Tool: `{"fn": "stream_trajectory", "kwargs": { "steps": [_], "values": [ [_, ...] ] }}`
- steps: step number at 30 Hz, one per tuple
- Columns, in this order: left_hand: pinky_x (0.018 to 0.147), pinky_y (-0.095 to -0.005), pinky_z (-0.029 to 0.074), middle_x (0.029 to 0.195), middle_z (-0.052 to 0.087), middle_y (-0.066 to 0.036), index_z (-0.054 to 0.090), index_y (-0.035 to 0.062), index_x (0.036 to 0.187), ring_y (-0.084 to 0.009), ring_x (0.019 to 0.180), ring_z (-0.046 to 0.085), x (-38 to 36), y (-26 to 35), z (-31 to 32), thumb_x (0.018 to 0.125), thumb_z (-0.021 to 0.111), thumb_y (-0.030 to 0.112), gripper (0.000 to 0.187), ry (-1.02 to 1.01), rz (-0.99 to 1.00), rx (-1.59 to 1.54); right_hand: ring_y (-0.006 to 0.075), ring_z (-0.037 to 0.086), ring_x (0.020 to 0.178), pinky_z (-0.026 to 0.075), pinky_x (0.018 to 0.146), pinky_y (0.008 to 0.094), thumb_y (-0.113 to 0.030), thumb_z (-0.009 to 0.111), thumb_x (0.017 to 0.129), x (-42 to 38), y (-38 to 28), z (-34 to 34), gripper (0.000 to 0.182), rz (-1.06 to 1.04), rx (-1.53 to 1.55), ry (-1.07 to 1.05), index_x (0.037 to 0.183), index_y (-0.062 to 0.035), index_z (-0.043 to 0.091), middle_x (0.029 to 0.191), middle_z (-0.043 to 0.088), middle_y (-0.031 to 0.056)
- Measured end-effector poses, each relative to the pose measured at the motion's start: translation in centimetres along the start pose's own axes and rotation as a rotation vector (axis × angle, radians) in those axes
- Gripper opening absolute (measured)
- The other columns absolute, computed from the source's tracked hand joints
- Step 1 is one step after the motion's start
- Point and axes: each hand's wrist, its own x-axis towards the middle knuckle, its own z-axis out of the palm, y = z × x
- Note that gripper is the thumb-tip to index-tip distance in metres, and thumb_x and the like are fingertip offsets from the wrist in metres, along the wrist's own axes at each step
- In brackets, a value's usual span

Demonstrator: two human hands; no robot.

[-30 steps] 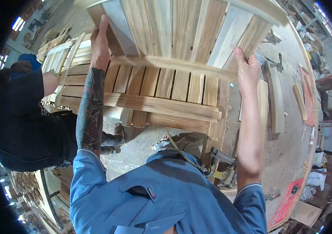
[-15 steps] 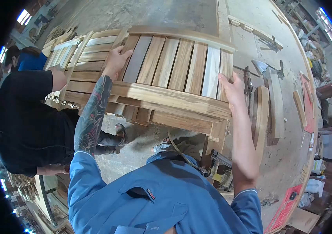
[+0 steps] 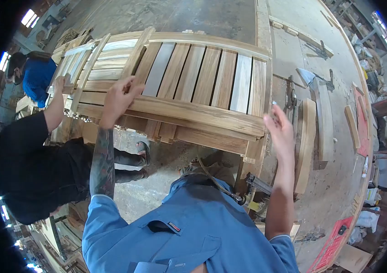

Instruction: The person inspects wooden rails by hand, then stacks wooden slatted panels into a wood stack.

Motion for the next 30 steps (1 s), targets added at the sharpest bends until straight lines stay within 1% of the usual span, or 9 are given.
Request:
{"fn": "stream_trajectory", "kwargs": {
  "steps": [2,5,6,9,10,12,17,20,30],
  "values": [
    [0.094,-0.0423,0.046,0.119,0.062,-0.018,0.059,0.0085,0.127,-0.0343,0.111,0.059,-1.9,-2.2,0.1,0.072,0.073,0.062,0.078,-0.005,0.309,0.103,0.0264,0.048,0.128,0.037,0.106,0.0364,-0.035,0.075,0.083,-1.8,1.2,-0.2,0.078,0.021,0.043,-0.036,0.142,0.0023,0.04,0.141,0.047,0.0206],
    [0.094,-0.0423,0.046,0.122,0.06,-0.016,0.054,0.0101,0.134,-0.0341,0.112,0.057,-3.9,-2.2,-0.8,0.066,0.076,0.06,0.087,-0.038,0.439,0.171,0.0272,0.05,0.126,0.039,0.105,0.0373,-0.032,0.081,0.077,-3.4,1.7,0.5,0.081,-0.145,-0.157,-0.124,0.14,0.0006,0.043,0.137,0.051,0.0195],
    [0.095,-0.0416,0.045,0.123,0.058,-0.013,0.052,0.0098,0.136,-0.0334,0.114,0.056,-4.1,-2.3,-0.9,0.064,0.084,0.043,0.085,-0.057,0.442,0.145,0.0285,0.051,0.125,0.04,0.104,0.038,-0.03,0.082,0.074,-3.8,1.4,1.1,0.08,-0.174,-0.231,-0.067,0.138,0.0001,0.046,0.135,0.052,0.0198],
    [0.094,-0.0395,0.047,0.12,0.06,-0.013,0.055,0.0079,0.13,-0.0331,0.111,0.058,-3.7,-3.2,-0.4,0.061,0.087,0.026,0.078,-0.022,0.495,0.083,0.0314,0.053,0.122,0.042,0.102,0.0394,-0.026,0.085,0.069,-4.4,0.4,2.4,0.077,-0.201,-0.334,0.034,0.133,-0.0004,0.05,0.129,0.056,0.0211],
    [0.094,-0.0395,0.047,0.12,0.06,-0.013,0.055,0.0079,0.13,-0.0331,0.111,0.058,-3.7,-3.1,-0.4,0.061,0.087,0.026,0.078,-0.021,0.498,0.08,0.033,0.055,0.119,0.043,0.1,0.0399,-0.024,0.086,0.067,-4.6,0.2,2.5,0.075,-0.193,-0.362,0.077,0.13,-0.0006,0.052,0.125,0.058,0.022],
    [0.094,-0.0372,0.048,0.117,0.062,-0.011,0.058,0.0041,0.122,-0.0303,0.109,0.06,-3.9,-2.6,-0.7,0.06,0.087,0.015,0.07,-0.041,0.418,-0.003,0.0338,0.055,0.117,0.044,0.099,0.0405,-0.023,0.087,0.066,-4.8,0.3,2.8,0.073,-0.177,-0.393,0.097,0.127,-0.0008,0.054,0.122,0.059,0.0217],
    [0.092,-0.0374,0.05,0.11,0.065,-0.01,0.061,0.0042,0.115,-0.0278,0.105,0.062,-3.9,-3.8,-0.7,0.058,0.087,0.014,0.063,-0.048,0.364,-0.143,0.0348,0.057,0.113,0.045,0.096,0.0418,-0.023,0.087,0.065,-5.3,0.9,3.2,0.069,-0.218,-0.445,0.153,0.122,-0.0011,0.057,0.116,0.062,0.0198],
    [0.089,-0.0403,0.047,0.104,0.066,-0.008,0.061,0.0067,0.111,-0.0305,0.1,0.06,-3.6,-3.7,-1.5,0.06,0.085,0.016,0.058,-0.012,0.453,0.051,0.0347,0.055,0.116,0.045,0.097,0.0416,-0.024,0.088,0.064,-5.1,0.5,2.9,0.069,-0.212,-0.448,0.138,0.121,-0.0008,0.058,0.119,0.062,0.0183],
    [0.09,-0.0402,0.047,0.104,0.067,-0.007,0.059,0.0104,0.11,-0.03,0.101,0.059,-2.8,-4.3,-1.9,0.058,0.084,0.014,0.057,-0.096,0.433,0.056,0.0313,0.047,0.127,0.039,0.106,0.042,-0.029,0.086,0.064,-3.8,1.8,1.7,0.068,-0.28,-0.469,0.013,0.12,0.0002,0.059,0.137,0.051,0.0134]
  ]
}}
